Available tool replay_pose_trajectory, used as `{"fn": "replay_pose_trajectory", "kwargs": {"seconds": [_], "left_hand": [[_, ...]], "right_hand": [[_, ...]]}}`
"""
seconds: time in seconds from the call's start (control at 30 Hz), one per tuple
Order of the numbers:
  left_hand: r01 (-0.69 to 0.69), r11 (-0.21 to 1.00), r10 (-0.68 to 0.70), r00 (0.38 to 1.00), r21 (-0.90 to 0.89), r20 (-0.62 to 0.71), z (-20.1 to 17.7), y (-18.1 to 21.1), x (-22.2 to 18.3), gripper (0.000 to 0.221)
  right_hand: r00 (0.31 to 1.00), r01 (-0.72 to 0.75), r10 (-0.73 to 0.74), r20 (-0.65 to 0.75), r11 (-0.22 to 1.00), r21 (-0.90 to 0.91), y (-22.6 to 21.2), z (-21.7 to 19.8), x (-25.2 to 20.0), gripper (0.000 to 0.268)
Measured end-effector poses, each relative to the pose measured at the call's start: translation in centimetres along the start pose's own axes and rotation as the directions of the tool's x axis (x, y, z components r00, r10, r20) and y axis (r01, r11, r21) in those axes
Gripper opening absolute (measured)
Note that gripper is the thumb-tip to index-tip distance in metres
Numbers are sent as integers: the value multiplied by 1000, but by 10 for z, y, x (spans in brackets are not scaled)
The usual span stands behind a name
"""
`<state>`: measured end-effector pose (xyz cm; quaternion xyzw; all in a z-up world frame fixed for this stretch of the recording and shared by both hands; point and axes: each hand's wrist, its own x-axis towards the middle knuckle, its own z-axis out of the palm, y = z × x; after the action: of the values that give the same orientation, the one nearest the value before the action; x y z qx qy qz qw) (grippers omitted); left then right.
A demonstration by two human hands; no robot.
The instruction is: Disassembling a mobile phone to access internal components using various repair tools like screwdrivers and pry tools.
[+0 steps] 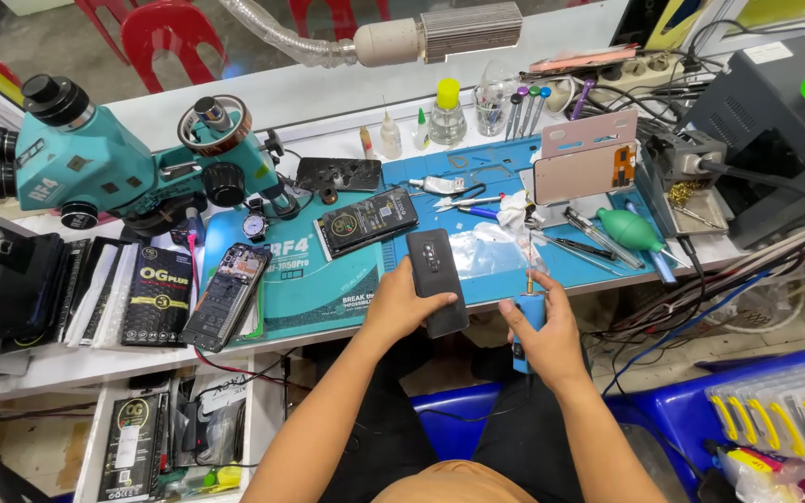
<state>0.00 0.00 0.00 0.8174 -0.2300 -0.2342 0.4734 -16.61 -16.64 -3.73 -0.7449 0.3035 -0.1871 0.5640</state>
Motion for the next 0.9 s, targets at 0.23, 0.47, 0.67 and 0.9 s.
{"fn": "replay_pose_trajectory", "kwargs": {"seconds": [0.23,0.47,0.67,0.9], "left_hand": [[-206,850,279,957,484,-83,16,-20,25,97],[-345,837,447,879,424,-167,33,-18,-9,58],[-306,809,230,951,-503,-207,49,-26,-73,63],[-378,616,122,913,-691,-390,-27,-87,-131,47]], "right_hand": [[999,19,-25,26,982,189,1,4,-8,74],[998,-42,8,62,824,565,-1,33,-13,78],[883,333,-378,278,922,197,-54,58,-58,67],[906,423,-422,-39,904,53,-51,51,-56,26]]}}
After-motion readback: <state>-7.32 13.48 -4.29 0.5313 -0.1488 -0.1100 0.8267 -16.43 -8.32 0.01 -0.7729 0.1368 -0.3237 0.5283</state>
